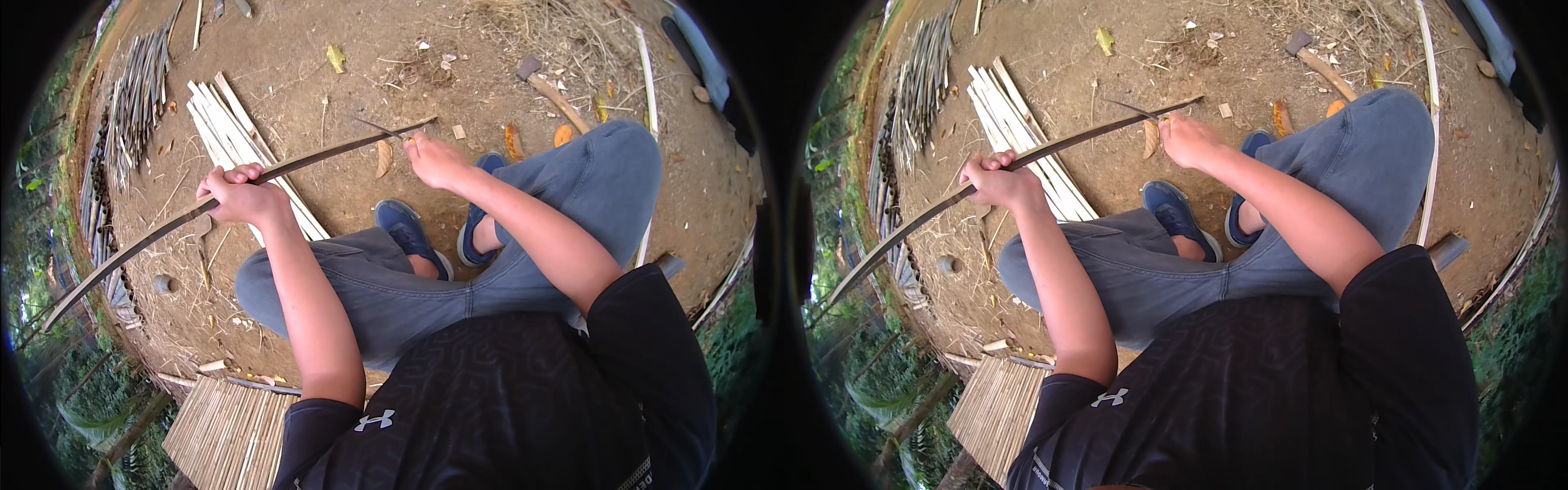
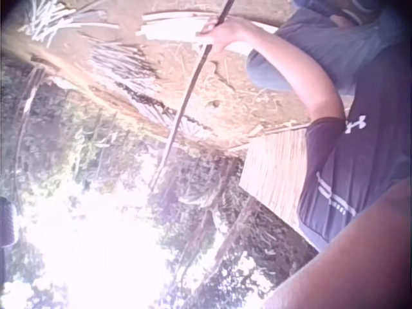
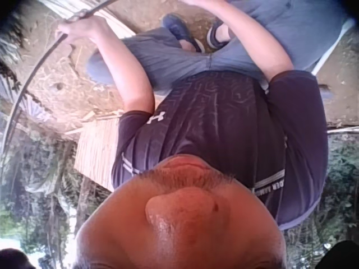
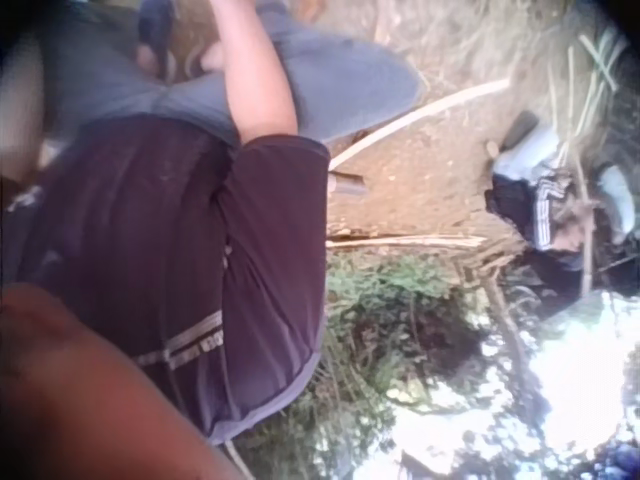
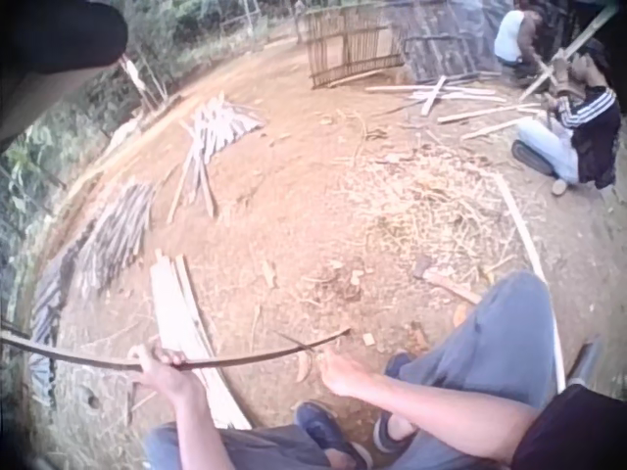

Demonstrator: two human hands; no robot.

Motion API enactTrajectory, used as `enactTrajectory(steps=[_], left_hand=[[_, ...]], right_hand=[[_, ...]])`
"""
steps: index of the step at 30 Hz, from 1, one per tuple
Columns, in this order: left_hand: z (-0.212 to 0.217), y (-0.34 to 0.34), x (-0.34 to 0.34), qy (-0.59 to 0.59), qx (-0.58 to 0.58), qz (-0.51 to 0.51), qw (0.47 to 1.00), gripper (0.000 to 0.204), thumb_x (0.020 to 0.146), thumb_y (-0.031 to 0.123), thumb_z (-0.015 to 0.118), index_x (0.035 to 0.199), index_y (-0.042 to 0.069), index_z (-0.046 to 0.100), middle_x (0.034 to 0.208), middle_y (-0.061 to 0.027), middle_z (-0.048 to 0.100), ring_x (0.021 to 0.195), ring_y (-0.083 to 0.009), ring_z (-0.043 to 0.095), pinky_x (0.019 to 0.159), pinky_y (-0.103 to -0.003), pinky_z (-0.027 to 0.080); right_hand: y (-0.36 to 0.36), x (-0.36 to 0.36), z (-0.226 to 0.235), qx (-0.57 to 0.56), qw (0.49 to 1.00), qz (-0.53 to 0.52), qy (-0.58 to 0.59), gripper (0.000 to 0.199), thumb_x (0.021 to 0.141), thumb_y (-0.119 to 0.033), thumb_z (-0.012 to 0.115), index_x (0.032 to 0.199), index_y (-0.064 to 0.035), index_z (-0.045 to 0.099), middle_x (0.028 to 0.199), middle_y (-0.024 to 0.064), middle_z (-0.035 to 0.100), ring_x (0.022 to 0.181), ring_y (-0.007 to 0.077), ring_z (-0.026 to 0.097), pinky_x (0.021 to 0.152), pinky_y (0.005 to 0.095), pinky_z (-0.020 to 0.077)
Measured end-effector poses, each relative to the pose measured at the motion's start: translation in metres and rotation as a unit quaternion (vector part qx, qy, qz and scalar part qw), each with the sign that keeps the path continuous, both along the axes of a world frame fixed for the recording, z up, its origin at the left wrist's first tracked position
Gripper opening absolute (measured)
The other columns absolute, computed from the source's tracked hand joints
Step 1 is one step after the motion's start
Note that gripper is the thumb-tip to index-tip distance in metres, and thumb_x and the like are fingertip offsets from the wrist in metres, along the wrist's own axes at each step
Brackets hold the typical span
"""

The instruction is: The person shaves a long strip of wood using a small knife, alternating between different tools and checking the surface of the wood.

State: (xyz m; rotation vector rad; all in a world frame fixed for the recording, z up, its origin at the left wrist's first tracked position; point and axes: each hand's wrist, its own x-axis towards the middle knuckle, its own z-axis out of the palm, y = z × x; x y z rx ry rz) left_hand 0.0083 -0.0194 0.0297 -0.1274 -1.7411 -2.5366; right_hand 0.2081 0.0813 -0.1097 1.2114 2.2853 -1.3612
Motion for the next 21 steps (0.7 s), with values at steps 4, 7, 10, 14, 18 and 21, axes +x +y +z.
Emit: enactTrajectory(steps=[4,7,10,14,18,21], left_hand=[[-0.003,0.003,-0.005,-0.021,0.0,0.039,0.999,0.014,0.086,0.001,0.045,0.081,0.01,0.036,0.05,0.0001,0.035,0.038,-0.0124,0.036,0.036,-0.029,0.034],[-0.006,0.003,-0.009,-0.026,-0.01,0.019,0.999,0.012,0.086,0.004,0.044,0.082,0.01,0.035,0.05,0.0002,0.035,0.037,-0.0127,0.035,0.035,-0.029,0.032],[-0.003,-0.003,-0.006,-0.008,-0.045,0.049,0.998,0.014,0.085,0.007,0.041,0.076,0.012,0.032,0.049,0.0007,0.032,0.036,-0.0121,0.033,0.034,-0.028,0.03],[-0.009,-0.003,-0.012,-0.005,-0.036,0.03,0.999,0.015,0.085,0.01,0.04,0.075,0.012,0.03,0.048,0.0007,0.03,0.036,-0.0122,0.031,0.034,-0.028,0.028],[-0.01,0.0,-0.013,-0.026,-0.044,0.073,0.996,0.014,0.082,0.01,0.039,0.073,0.013,0.028,0.048,0.001,0.027,0.037,-0.0119,0.028,0.036,-0.027,0.026],[-0.007,0.002,-0.009,-0.027,-0.04,0.072,0.996,0.014,0.08,0.009,0.039,0.075,0.013,0.027,0.049,0.0007,0.025,0.038,-0.0123,0.028,0.038,-0.027,0.025]], right_hand=[[-0.006,0.006,-0.031,-0.002,0.998,-0.034,0.049,0.049,0.106,-0.033,0.029,0.128,0.0066,0.049,0.106,0.0326,0.065,0.103,0.0461,0.063,0.092,0.0537,0.0484],[0.001,0.013,-0.066,-0.028,0.997,-0.064,0.025,0.048,0.106,-0.032,0.028,0.12,0.0076,0.051,0.103,0.0342,0.065,0.1,0.0479,0.063,0.09,0.0549,0.0482],[-0.014,0.0,-0.029,-0.056,0.997,-0.052,0.016,0.047,0.106,-0.03,0.029,0.115,0.0094,0.051,0.104,0.0358,0.064,0.1,0.049,0.063,0.089,0.0545,0.0486],[-0.027,0.006,-0.042,-0.042,0.993,-0.105,0.027,0.044,0.106,-0.028,0.03,0.114,0.0107,0.049,0.105,0.0364,0.063,0.101,0.0497,0.063,0.089,0.0541,0.049],[-0.022,0.001,-0.046,-0.102,0.991,-0.091,0.016,0.042,0.106,-0.028,0.031,0.119,0.009,0.046,0.109,0.0352,0.062,0.104,0.0479,0.063,0.09,0.0541,0.0488],[-0.027,0.005,-0.04,-0.104,0.99,-0.095,0.007,0.04,0.106,-0.027,0.032,0.12,0.0089,0.045,0.11,0.035,0.062,0.106,0.0473,0.062,0.091,0.054,0.0482]])
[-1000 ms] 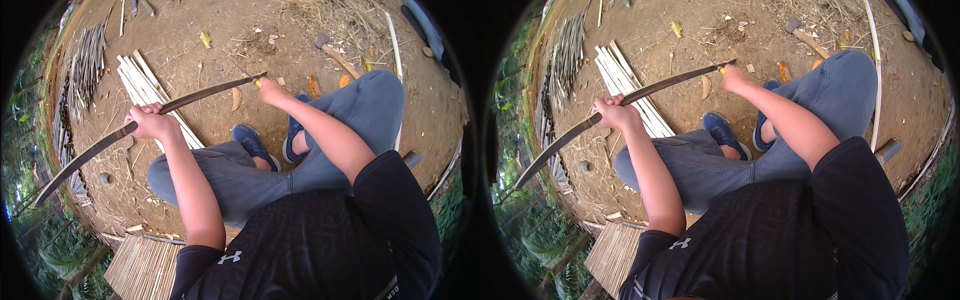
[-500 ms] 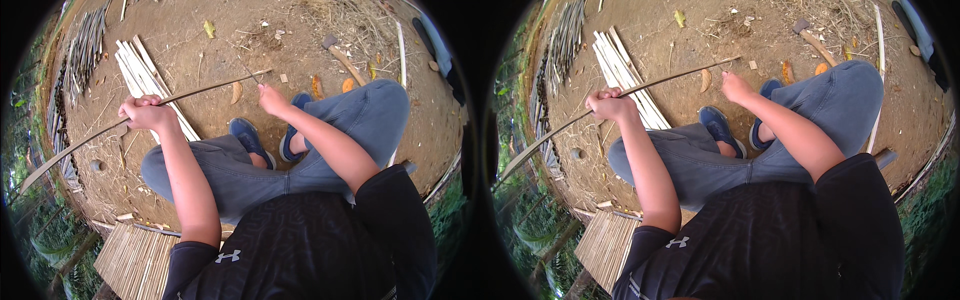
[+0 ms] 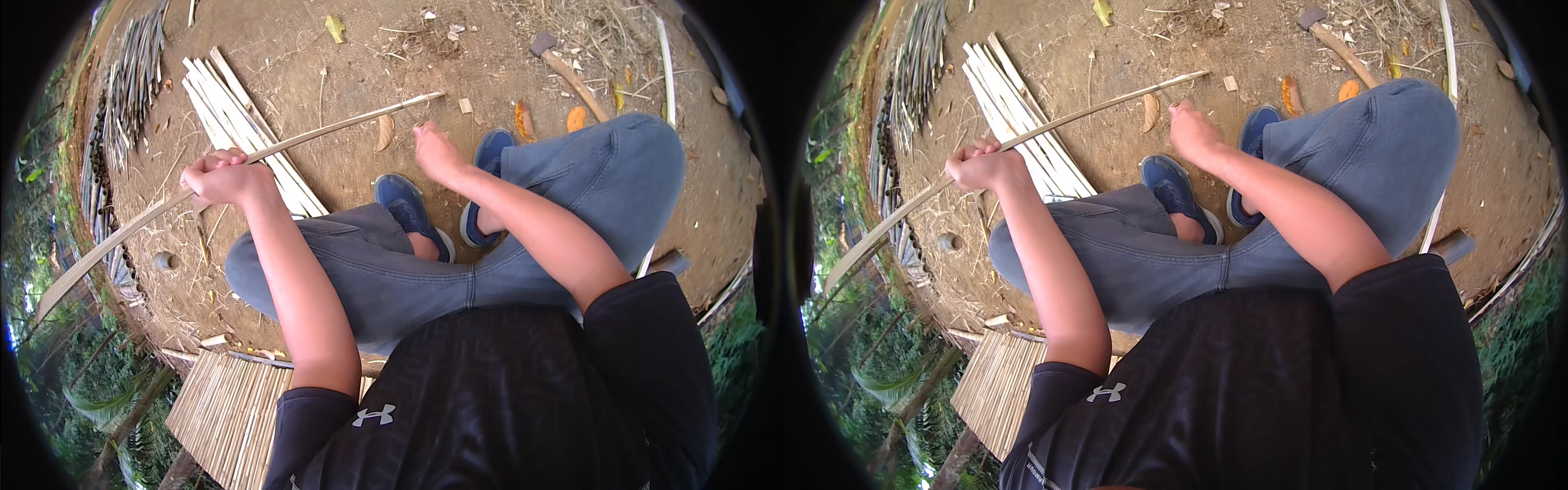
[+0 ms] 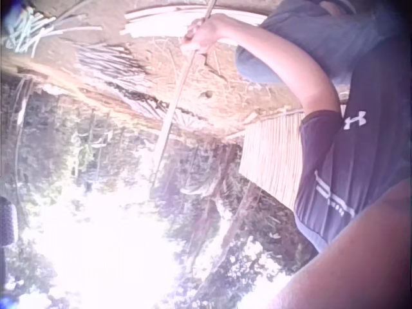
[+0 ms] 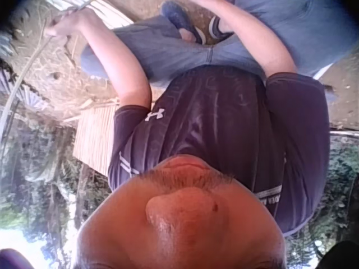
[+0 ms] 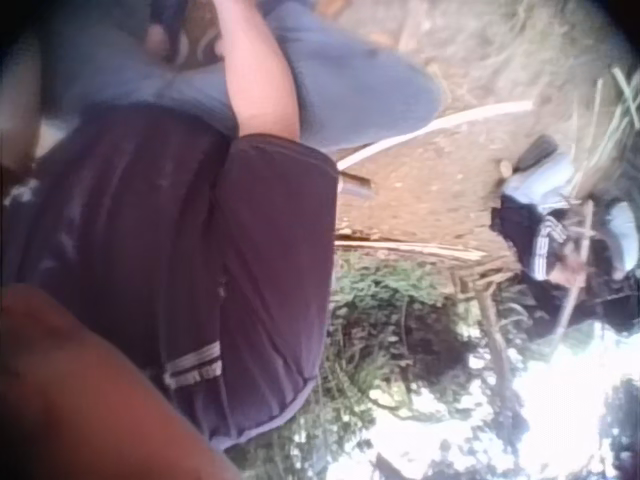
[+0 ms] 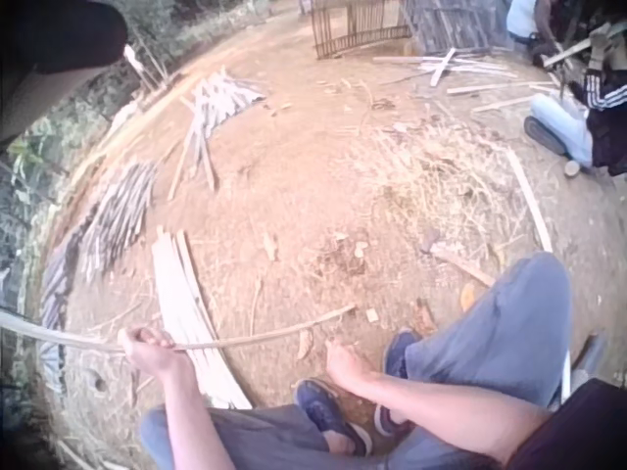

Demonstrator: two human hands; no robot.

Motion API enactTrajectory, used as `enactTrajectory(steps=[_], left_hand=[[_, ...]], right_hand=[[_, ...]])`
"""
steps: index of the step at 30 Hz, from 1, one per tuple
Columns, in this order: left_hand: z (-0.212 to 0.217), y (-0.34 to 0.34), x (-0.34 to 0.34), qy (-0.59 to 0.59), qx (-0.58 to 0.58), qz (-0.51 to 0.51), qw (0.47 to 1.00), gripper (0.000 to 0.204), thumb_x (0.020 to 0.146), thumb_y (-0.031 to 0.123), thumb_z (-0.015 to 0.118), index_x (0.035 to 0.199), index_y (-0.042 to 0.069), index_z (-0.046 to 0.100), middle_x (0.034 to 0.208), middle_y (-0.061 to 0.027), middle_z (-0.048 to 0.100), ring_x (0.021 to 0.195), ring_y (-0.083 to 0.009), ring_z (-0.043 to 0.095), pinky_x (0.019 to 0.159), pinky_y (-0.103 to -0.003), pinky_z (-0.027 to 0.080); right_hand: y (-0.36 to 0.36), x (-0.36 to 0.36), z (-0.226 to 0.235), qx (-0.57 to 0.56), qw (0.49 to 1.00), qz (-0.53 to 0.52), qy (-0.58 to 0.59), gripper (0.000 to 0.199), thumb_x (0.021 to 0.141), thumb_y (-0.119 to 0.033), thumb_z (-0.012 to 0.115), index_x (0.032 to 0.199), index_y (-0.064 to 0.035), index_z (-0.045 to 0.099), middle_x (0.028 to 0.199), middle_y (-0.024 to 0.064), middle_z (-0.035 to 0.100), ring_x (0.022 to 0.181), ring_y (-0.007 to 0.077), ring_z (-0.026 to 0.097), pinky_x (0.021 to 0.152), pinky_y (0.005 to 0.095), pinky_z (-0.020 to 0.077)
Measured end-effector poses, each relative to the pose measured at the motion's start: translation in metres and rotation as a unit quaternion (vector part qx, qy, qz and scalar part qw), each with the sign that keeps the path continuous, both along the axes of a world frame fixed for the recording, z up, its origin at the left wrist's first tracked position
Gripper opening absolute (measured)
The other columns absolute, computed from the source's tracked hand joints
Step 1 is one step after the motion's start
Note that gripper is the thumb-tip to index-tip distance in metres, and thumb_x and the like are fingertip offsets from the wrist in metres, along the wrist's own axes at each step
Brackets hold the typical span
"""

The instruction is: The person shaves a long strip of wood using a small knife, alternating between different tools and checking the surface of the wood.

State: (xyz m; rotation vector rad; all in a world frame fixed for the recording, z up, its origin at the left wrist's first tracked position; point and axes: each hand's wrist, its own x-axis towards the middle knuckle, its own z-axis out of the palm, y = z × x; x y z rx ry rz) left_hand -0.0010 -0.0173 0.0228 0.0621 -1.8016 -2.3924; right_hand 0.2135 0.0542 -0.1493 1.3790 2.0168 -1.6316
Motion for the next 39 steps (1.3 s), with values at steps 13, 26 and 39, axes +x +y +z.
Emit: enactTrajectory(steps=[13,26,39], left_hand=[[0.001,0.002,-0.002,-0.027,-0.037,0.074,0.996,0.014,0.088,0.01,0.039,0.098,0.003,0.034,0.063,0.0,0.032,0.048,-0.0133,0.031,0.044,-0.029,0.027],[-0.014,0.003,-0.023,-0.064,-0.044,0.114,0.99,0.05,0.087,0.003,0.05,0.13,0.005,0.023,0.076,-0.0079,0.045,0.053,-0.0172,0.042,0.045,-0.03,0.038],[-0.015,0.0,-0.02,-0.051,-0.026,0.099,0.993,0.041,0.089,0.002,0.047,0.124,0.004,0.026,0.074,-0.0068,0.046,0.053,-0.0153,0.042,0.046,-0.03,0.042]], right_hand=[[-0.001,-0.012,0.008,0.01,1.0,0.009,0.007,0.042,0.107,-0.03,0.03,0.119,0.0073,0.045,0.102,0.0321,0.065,0.1,0.0435,0.065,0.087,0.0502,0.051],[0.01,0.003,-0.056,0.098,0.994,-0.045,-0.033,0.044,0.107,-0.03,0.027,0.122,0.0074,0.045,0.096,0.0284,0.067,0.092,0.0422,0.068,0.083,0.0513,0.0526],[0.029,0.01,-0.064,0.044,0.998,-0.041,-0.034,0.04,0.105,-0.028,0.036,0.124,0.0049,0.048,0.113,0.032,0.063,0.105,0.0428,0.064,0.092,0.0508,0.0495]])
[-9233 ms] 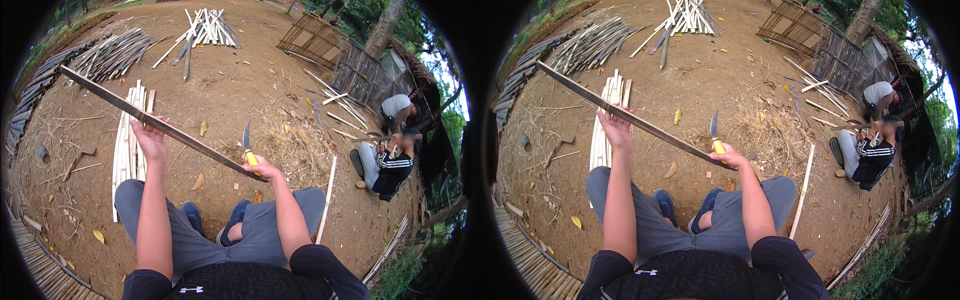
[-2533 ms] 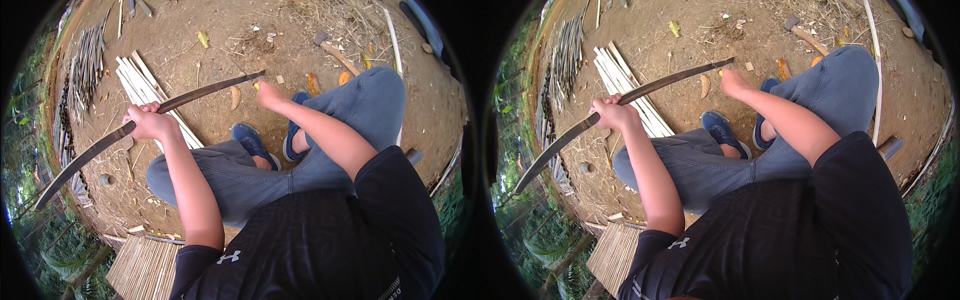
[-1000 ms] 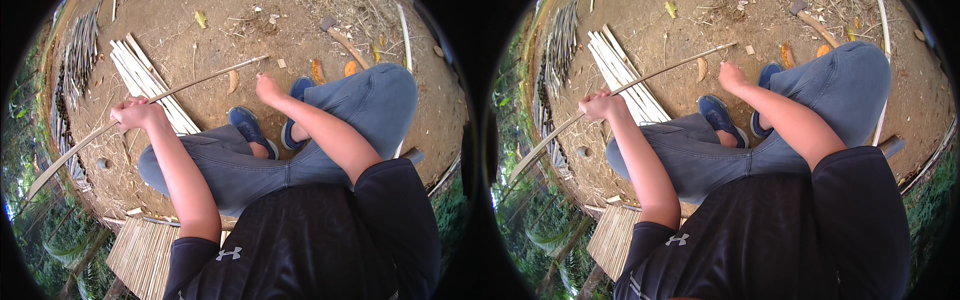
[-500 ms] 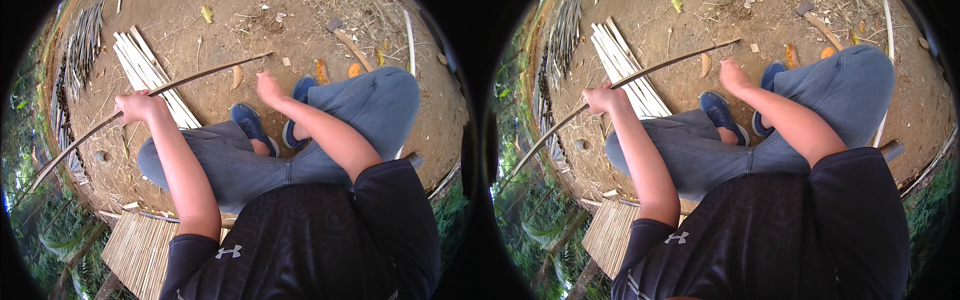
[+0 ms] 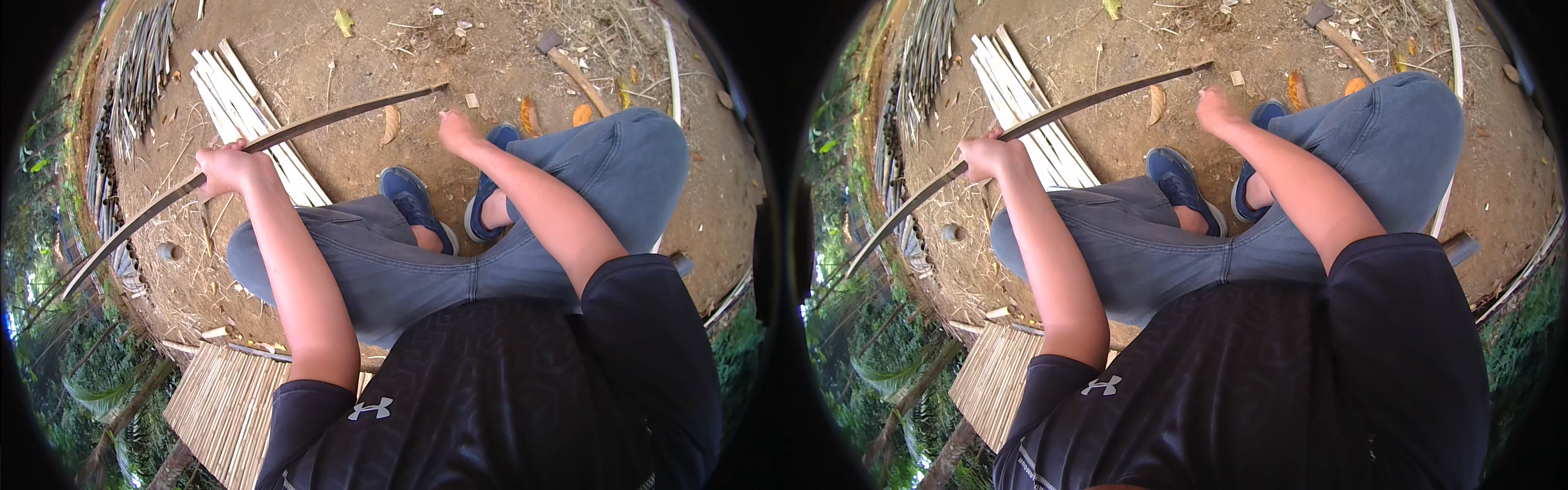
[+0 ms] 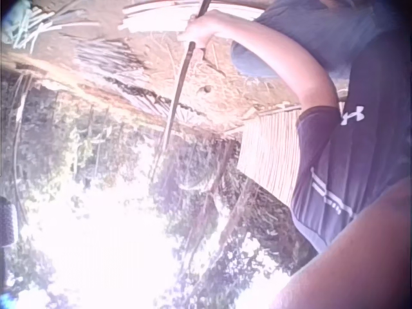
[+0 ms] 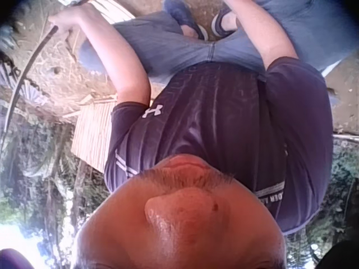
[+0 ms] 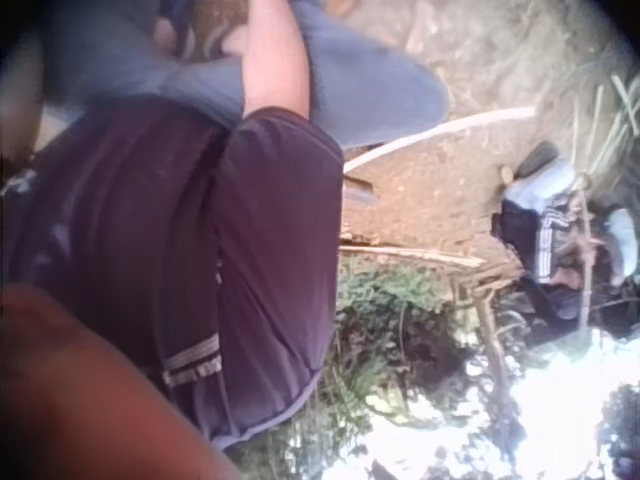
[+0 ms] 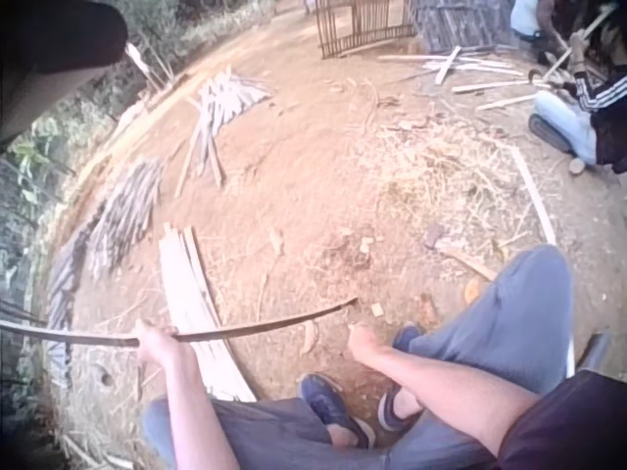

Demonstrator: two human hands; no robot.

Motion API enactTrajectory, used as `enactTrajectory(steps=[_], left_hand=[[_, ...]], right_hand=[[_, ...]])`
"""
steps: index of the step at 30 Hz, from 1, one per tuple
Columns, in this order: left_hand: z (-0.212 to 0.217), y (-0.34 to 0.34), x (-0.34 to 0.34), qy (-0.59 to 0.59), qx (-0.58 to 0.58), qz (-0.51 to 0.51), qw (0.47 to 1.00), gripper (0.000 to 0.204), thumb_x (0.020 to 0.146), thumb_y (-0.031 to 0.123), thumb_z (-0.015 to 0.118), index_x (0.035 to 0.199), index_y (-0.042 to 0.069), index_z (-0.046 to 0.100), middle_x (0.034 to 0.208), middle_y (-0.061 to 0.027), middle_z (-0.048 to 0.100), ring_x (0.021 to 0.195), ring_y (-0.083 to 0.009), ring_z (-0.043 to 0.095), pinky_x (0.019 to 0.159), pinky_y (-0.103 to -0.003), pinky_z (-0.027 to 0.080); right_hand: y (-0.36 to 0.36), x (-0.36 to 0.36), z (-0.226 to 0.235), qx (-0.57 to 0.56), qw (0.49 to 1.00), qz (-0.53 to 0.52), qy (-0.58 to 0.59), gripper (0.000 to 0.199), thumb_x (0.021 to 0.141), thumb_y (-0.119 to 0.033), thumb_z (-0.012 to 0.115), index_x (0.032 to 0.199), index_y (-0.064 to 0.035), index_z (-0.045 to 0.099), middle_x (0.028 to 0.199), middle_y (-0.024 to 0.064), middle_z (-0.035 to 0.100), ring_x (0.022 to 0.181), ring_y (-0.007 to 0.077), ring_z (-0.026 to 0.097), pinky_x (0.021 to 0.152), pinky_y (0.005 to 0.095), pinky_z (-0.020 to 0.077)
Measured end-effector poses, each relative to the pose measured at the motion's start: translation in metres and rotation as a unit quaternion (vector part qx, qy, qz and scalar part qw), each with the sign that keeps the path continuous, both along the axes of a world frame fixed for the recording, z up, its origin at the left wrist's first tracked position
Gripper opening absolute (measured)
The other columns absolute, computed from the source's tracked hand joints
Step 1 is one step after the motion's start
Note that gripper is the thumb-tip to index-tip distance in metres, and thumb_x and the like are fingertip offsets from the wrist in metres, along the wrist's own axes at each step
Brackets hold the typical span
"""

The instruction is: The person shaves a long strip of wood using a small knife, alternating between different tools and checking the surface of the wood.

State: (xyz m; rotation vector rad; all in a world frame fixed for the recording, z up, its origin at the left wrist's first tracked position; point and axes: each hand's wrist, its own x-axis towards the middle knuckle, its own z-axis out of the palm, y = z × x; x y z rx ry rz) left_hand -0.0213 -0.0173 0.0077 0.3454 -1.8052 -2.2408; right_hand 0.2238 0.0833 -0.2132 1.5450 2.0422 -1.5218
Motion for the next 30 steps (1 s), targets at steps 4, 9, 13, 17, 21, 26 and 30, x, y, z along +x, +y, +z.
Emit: enactTrajectory(steps=[4,9,13,17,21,26,30], left_hand=[[-0.008,-0.021,-0.009,0.019,0.009,-0.012,1.0,0.033,0.088,0.003,0.048,0.115,0.002,0.03,0.071,-0.0067,0.046,0.052,-0.0162,0.043,0.045,-0.031,0.041],[-0.002,-0.01,-0.006,0.014,-0.003,0.01,1.0,0.03,0.088,0.003,0.048,0.113,0.0,0.032,0.067,-0.0066,0.047,0.049,-0.0176,0.043,0.044,-0.031,0.041],[0.0,-0.001,-0.003,0.009,-0.003,0.039,0.999,0.033,0.089,0.005,0.048,0.118,-0.001,0.033,0.066,-0.0083,0.048,0.047,-0.0189,0.045,0.042,-0.032,0.041],[-0.002,-0.016,-0.009,-0.033,-0.026,0.011,0.999,0.055,0.091,0.008,0.047,0.138,-0.001,0.019,0.072,-0.0096,0.046,0.053,-0.0189,0.044,0.049,-0.034,0.043],[-0.001,-0.014,-0.002,-0.017,0.003,0.004,1.0,0.029,0.093,0.007,0.046,0.12,0.003,0.035,0.085,-0.0136,0.052,0.046,-0.0187,0.044,0.042,-0.033,0.039],[0.003,-0.015,-0.004,0.006,0.004,-0.005,1.0,0.023,0.092,0.004,0.044,0.113,0.007,0.035,0.081,-0.0109,0.049,0.045,-0.018,0.041,0.044,-0.032,0.038],[0.0,-0.006,0.002,-0.008,-0.009,-0.008,1.0,0.031,0.09,0.004,0.044,0.119,0.004,0.034,0.08,-0.0118,0.05,0.047,-0.0179,0.043,0.045,-0.032,0.04]], right_hand=[[-0.02,-0.026,0.035,0.006,0.999,0.039,-0.008,0.042,0.104,-0.029,0.037,0.12,0.0053,0.055,0.117,0.0289,0.063,0.107,0.0419,0.063,0.094,0.0483,0.0487],[-0.002,-0.015,0.004,0.009,0.998,0.058,0.004,0.045,0.104,-0.029,0.035,0.119,0.0066,0.057,0.112,0.0308,0.064,0.106,0.0451,0.062,0.095,0.0502,0.0468],[-0.003,-0.008,-0.027,0.084,0.991,0.082,0.058,0.047,0.104,-0.029,0.035,0.112,0.007,0.063,0.113,0.0286,0.065,0.105,0.0447,0.063,0.091,0.0518,0.0485],[0.006,-0.024,0.016,0.053,0.989,0.119,-0.071,0.046,0.104,-0.032,0.035,0.118,0.003,0.063,0.116,0.0289,0.064,0.111,0.0423,0.062,0.094,0.0502,0.0485],[0.013,-0.008,0.02,0.064,0.979,0.173,-0.089,0.043,0.104,-0.031,0.035,0.124,0.0025,0.055,0.118,0.0289,0.063,0.113,0.0431,0.06,0.098,0.0512,0.0459],[0.011,-0.023,0.03,0.042,0.984,0.155,-0.073,0.041,0.103,-0.025,0.036,0.12,0.005,0.058,0.127,0.0274,0.058,0.118,0.0398,0.058,0.101,0.049,0.0448],[0.03,0.002,0.0,0.038,0.977,0.189,-0.093,0.043,0.104,-0.028,0.034,0.123,0.0043,0.055,0.128,0.0288,0.057,0.12,0.0388,0.057,0.101,0.0492,0.0443]])
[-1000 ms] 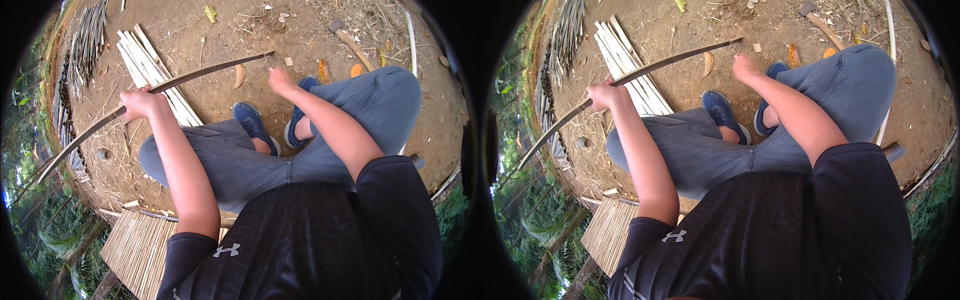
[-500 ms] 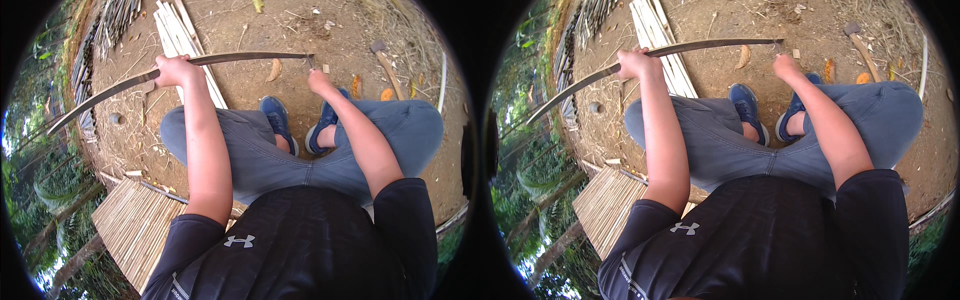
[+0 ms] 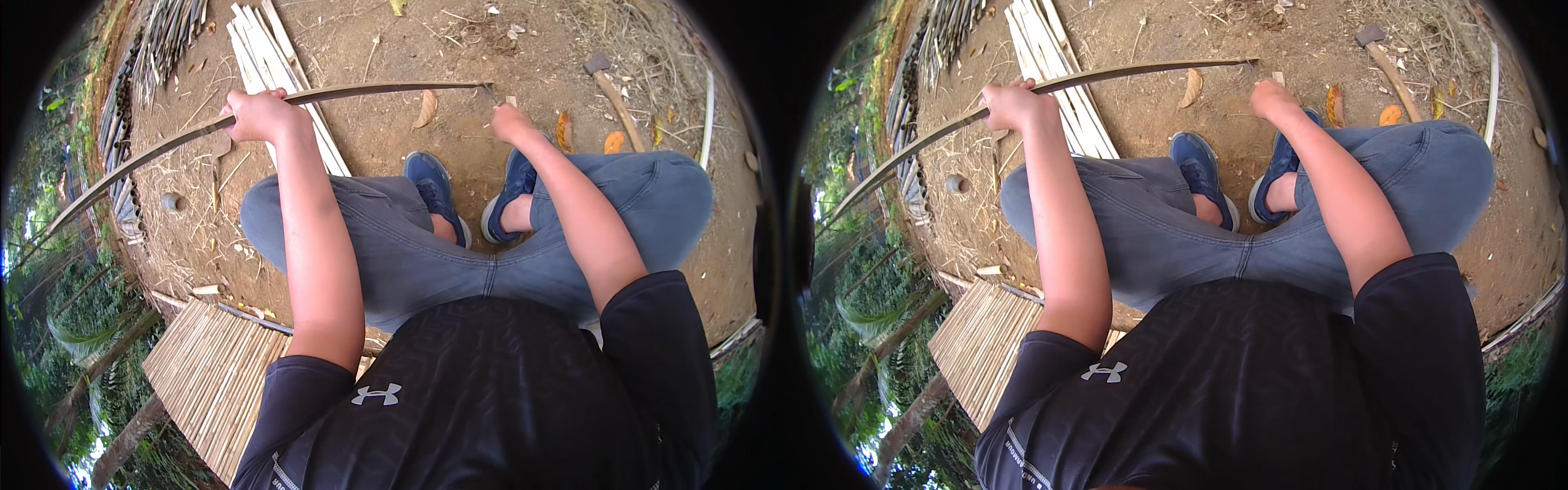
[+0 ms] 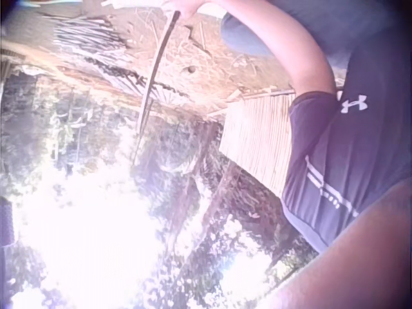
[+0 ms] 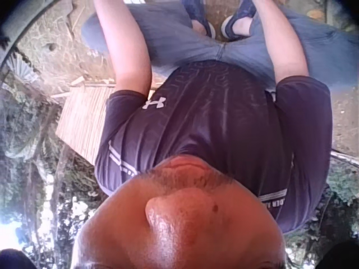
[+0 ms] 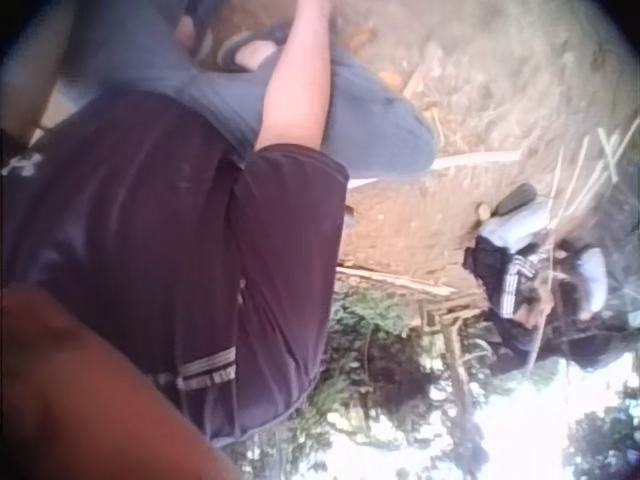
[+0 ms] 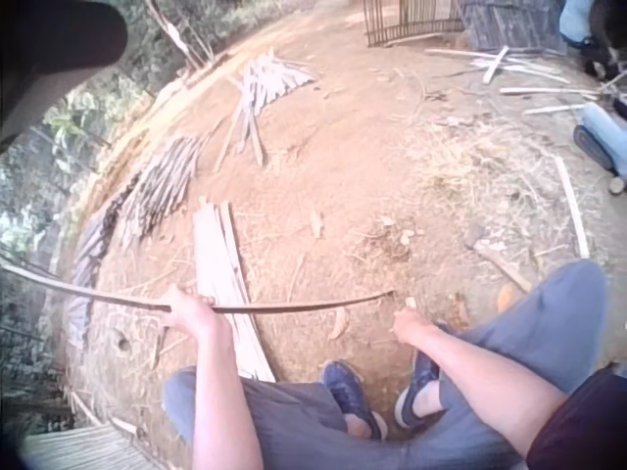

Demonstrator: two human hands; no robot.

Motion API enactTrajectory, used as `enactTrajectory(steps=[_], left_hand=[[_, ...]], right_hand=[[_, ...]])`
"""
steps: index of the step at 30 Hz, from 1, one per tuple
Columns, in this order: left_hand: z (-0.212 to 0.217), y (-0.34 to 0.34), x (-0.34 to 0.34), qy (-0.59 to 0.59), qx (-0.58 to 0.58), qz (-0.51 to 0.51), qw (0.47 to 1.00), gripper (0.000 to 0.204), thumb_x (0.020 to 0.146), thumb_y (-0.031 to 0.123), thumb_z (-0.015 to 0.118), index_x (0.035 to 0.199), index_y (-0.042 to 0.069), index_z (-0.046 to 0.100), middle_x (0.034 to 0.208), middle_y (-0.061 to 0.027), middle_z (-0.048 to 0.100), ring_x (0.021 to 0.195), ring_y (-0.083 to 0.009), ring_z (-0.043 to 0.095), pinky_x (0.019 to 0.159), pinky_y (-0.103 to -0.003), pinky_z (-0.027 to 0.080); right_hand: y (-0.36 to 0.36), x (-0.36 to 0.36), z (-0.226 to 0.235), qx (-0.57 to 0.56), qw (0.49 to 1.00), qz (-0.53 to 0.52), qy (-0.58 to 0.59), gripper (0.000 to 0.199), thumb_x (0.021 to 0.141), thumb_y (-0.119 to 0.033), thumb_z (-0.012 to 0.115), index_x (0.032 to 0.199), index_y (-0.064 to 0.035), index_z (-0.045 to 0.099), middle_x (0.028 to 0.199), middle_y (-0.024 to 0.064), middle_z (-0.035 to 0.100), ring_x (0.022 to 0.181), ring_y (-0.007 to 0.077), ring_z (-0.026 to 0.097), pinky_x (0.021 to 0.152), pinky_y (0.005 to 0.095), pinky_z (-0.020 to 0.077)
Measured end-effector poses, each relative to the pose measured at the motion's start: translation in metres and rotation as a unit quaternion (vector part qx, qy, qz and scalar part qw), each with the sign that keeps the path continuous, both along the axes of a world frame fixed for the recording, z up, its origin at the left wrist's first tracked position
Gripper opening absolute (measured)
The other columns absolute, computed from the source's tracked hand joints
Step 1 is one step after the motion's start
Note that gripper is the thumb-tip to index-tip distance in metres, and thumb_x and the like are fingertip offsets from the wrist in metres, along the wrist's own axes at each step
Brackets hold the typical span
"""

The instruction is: The person shaves a long strip of wood using a small knife, alternating between different tools and checking the surface of the wood.

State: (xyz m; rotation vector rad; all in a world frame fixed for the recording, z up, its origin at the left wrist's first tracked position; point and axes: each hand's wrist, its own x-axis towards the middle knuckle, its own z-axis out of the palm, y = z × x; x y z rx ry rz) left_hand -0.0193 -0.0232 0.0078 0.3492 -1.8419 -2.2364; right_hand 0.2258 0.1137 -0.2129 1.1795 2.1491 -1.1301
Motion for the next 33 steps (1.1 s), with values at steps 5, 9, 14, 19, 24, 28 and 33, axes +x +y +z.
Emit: enactTrajectory(steps=[5,9,14,19,24,28,33], left_hand=[[-0.001,0.003,0.001,0.032,0.008,-0.01,0.999,0.036,0.088,0.004,0.048,0.121,0.003,0.033,0.074,-0.0102,0.05,0.051,-0.0172,0.046,0.044,-0.03,0.041],[0.004,-0.019,-0.008,0.033,0.029,0.03,0.999,0.041,0.088,0.003,0.052,0.122,0.0,0.029,0.076,-0.0103,0.05,0.052,-0.0169,0.046,0.044,-0.029,0.043],[-0.008,0.011,-0.001,0.024,0.04,-0.011,0.999,0.058,0.093,0.011,0.059,0.132,-0.003,0.019,0.076,-0.0096,0.051,0.054,-0.0165,0.048,0.046,-0.029,0.047],[-0.002,-0.006,-0.002,0.045,0.018,0.028,0.998,0.061,0.093,0.016,0.064,0.13,-0.009,0.023,0.072,-0.0112,0.054,0.054,-0.0174,0.051,0.045,-0.031,0.048],[0.008,0.002,0.006,0.023,0.017,-0.024,0.999,0.062,0.093,0.016,0.065,0.131,-0.008,0.022,0.072,-0.009,0.053,0.055,-0.0174,0.052,0.048,-0.031,0.048],[0.011,-0.016,-0.004,0.043,0.07,-0.072,0.994,0.023,0.091,0.007,0.058,0.101,0.005,0.038,0.062,-0.0039,0.047,0.047,-0.0147,0.047,0.044,-0.031,0.044],[0.014,0.0,0.013,0.049,0.119,-0.155,0.98,0.017,0.087,0.002,0.048,0.084,0.012,0.035,0.052,-0.0001,0.036,0.041,-0.0123,0.039,0.04,-0.03,0.037]], right_hand=[[-0.023,0.0,-0.019,0.006,0.99,-0.132,0.047,0.043,0.104,-0.028,0.035,0.127,0.0037,0.053,0.129,0.0288,0.057,0.121,0.0393,0.056,0.103,0.0475,0.0433],[-0.026,-0.013,-0.007,-0.017,0.995,-0.082,0.056,0.043,0.104,-0.029,0.036,0.124,0.0029,0.056,0.126,0.0275,0.059,0.118,0.0415,0.057,0.102,0.0481,0.0437],[0.006,0.021,-0.09,0.064,0.997,0.002,0.042,0.042,0.101,-0.029,0.04,0.109,0.0054,0.062,0.109,0.0305,0.064,0.105,0.0437,0.063,0.089,0.0489,0.0498],[0.003,0.004,-0.048,0.007,0.997,0.059,-0.039,0.042,0.1,-0.03,0.042,0.118,0.0021,0.062,0.124,0.026,0.061,0.116,0.0412,0.058,0.097,0.0483,0.0468],[0.009,0.004,-0.021,0.021,0.978,-0.208,0.0,0.043,0.1,-0.033,0.045,0.125,-0.0001,0.057,0.126,0.0242,0.061,0.12,0.0406,0.057,0.101,0.0491,0.0444],[0.0,-0.014,0.003,0.038,0.966,-0.25,0.043,0.041,0.098,-0.03,0.049,0.124,0.0012,0.051,0.124,0.0258,0.061,0.117,0.0417,0.059,0.1,0.0485,0.0454],[0.014,0.016,-0.072,0.054,0.948,-0.313,0.031,0.046,0.098,-0.032,0.051,0.123,0.0058,0.045,0.119,0.0307,0.061,0.105,0.0413,0.063,0.086,0.0468,0.0505]])
